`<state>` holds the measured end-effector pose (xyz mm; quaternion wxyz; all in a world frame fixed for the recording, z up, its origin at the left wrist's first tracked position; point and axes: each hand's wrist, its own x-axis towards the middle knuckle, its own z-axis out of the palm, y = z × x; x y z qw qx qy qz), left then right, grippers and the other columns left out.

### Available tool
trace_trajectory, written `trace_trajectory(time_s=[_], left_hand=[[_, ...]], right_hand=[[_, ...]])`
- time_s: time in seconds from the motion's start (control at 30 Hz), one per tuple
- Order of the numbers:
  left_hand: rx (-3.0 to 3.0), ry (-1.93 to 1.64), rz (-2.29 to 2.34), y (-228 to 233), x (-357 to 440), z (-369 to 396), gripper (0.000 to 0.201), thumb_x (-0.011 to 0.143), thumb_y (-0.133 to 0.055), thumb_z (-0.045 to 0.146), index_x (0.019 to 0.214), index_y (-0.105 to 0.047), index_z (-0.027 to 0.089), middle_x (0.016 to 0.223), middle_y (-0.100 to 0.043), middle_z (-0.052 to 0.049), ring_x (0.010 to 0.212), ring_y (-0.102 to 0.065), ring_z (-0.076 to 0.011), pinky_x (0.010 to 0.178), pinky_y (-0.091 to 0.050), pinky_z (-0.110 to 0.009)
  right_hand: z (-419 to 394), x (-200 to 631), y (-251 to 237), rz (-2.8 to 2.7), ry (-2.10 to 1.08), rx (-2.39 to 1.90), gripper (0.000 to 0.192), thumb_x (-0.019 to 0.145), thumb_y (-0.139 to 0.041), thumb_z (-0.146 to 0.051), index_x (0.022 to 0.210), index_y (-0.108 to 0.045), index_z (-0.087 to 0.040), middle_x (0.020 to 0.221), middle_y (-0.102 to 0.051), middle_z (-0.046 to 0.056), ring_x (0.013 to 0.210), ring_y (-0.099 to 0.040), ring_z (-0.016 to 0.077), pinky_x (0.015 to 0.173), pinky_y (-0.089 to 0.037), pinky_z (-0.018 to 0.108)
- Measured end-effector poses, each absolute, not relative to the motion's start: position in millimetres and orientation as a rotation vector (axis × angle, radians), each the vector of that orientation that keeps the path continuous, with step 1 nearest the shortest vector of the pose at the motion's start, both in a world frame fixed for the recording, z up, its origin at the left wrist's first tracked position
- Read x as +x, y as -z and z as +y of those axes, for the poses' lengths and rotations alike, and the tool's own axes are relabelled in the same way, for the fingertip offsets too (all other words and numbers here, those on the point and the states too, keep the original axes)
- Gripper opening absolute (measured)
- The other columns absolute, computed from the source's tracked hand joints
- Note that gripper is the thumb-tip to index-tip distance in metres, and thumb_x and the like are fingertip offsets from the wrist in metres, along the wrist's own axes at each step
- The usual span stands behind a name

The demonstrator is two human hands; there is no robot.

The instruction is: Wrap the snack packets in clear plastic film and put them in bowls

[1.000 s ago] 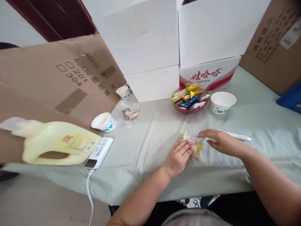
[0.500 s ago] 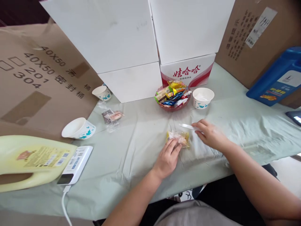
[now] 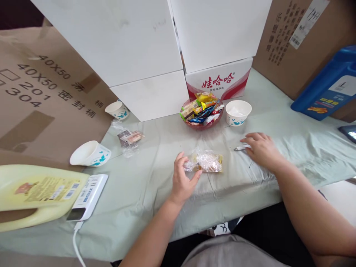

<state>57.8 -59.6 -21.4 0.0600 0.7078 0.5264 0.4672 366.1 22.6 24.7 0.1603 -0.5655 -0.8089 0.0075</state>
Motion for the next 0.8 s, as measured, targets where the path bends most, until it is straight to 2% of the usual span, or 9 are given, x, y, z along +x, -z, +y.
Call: trace_trajectory(time_s=[0.07,0.13,0.17,0.23,0.3,0.4,0.57,0.73,0.8], left_hand=[[2.135,-1.322,1.524,21,57,-58,0.070,0.083,-0.070,0.032,0.141,-0.031,0.023,0.146,-0.042,-0.020,0.110,-0.061,-0.0232,0.088,-0.054,-0.039],[2.088,-1.238,1.495,19,57,-57,0.064,0.085,-0.067,0.027,0.141,-0.035,0.024,0.130,-0.058,-0.014,0.103,-0.064,-0.0199,0.088,-0.054,-0.036],[2.050,-1.227,1.503,18,57,-57,0.055,0.086,-0.064,0.024,0.136,-0.042,0.023,0.116,-0.065,-0.010,0.098,-0.065,-0.0182,0.086,-0.054,-0.034],[2.003,-1.273,1.521,15,54,-56,0.029,0.088,-0.060,0.020,0.117,-0.058,0.021,0.094,-0.069,-0.004,0.087,-0.066,-0.0155,0.081,-0.054,-0.029],[2.005,-1.346,1.550,11,48,-54,0.010,0.088,-0.058,0.017,0.095,-0.064,0.020,0.087,-0.067,-0.003,0.081,-0.065,-0.0140,0.075,-0.054,-0.027],[2.004,-1.418,1.657,6,34,-50,0.008,0.087,-0.057,0.016,0.085,-0.064,0.019,0.083,-0.066,-0.002,0.076,-0.062,-0.0130,0.070,-0.052,-0.025],[2.012,-1.498,1.820,4,24,-50,0.006,0.088,-0.056,0.017,0.089,-0.061,0.018,0.083,-0.064,-0.002,0.075,-0.061,-0.0138,0.071,-0.052,-0.027],[2.327,-1.284,1.683,5,37,-53,0.039,0.089,-0.062,0.031,0.124,-0.054,0.019,0.102,-0.067,-0.009,0.098,-0.059,-0.0227,0.085,-0.050,-0.039],[2.454,-1.146,1.644,2,43,-55,0.035,0.088,-0.063,0.030,0.121,-0.058,0.020,0.096,-0.069,-0.007,0.096,-0.059,-0.0237,0.086,-0.047,-0.041]], right_hand=[[10,338,-22,-2.295,-0.134,-1.282,0.041,0.089,-0.058,-0.035,0.125,-0.061,-0.016,0.125,-0.061,0.017,0.117,-0.055,0.0319,0.099,-0.045,0.050],[-4,308,-19,-2.341,-0.279,-0.977,0.066,0.083,-0.065,-0.051,0.136,-0.049,-0.016,0.134,-0.055,0.018,0.124,-0.051,0.0326,0.101,-0.044,0.050],[-9,297,-17,-2.372,-0.306,-0.905,0.067,0.080,-0.067,-0.053,0.136,-0.050,-0.019,0.138,-0.053,0.017,0.126,-0.049,0.0331,0.102,-0.044,0.050],[-12,286,-12,-2.375,-0.306,-0.889,0.040,0.083,-0.066,-0.041,0.119,-0.061,-0.025,0.134,-0.058,0.012,0.125,-0.051,0.0319,0.100,-0.044,0.049],[-5,292,-7,-2.291,-0.272,-0.988,0.015,0.087,-0.056,-0.026,0.098,-0.065,-0.024,0.119,-0.067,0.010,0.114,-0.058,0.0295,0.095,-0.046,0.048],[15,317,-1,-2.078,-0.298,-1.224,0.012,0.086,-0.052,-0.025,0.089,-0.063,-0.021,0.099,-0.071,0.010,0.095,-0.064,0.0273,0.082,-0.051,0.046],[24,338,-8,-1.766,-0.235,-1.395,0.014,0.082,-0.055,-0.026,0.094,-0.062,-0.022,0.098,-0.071,0.007,0.089,-0.066,0.0251,0.077,-0.053,0.043],[0,321,-30,-1.743,0.121,-0.935,0.025,0.084,-0.058,-0.016,0.108,-0.058,-0.023,0.107,-0.067,0.009,0.107,-0.061,0.0251,0.093,-0.050,0.045],[-5,315,-33,-1.936,0.104,-0.820,0.031,0.087,-0.058,-0.018,0.117,-0.055,-0.022,0.115,-0.065,0.011,0.115,-0.059,0.0263,0.096,-0.049,0.045]])
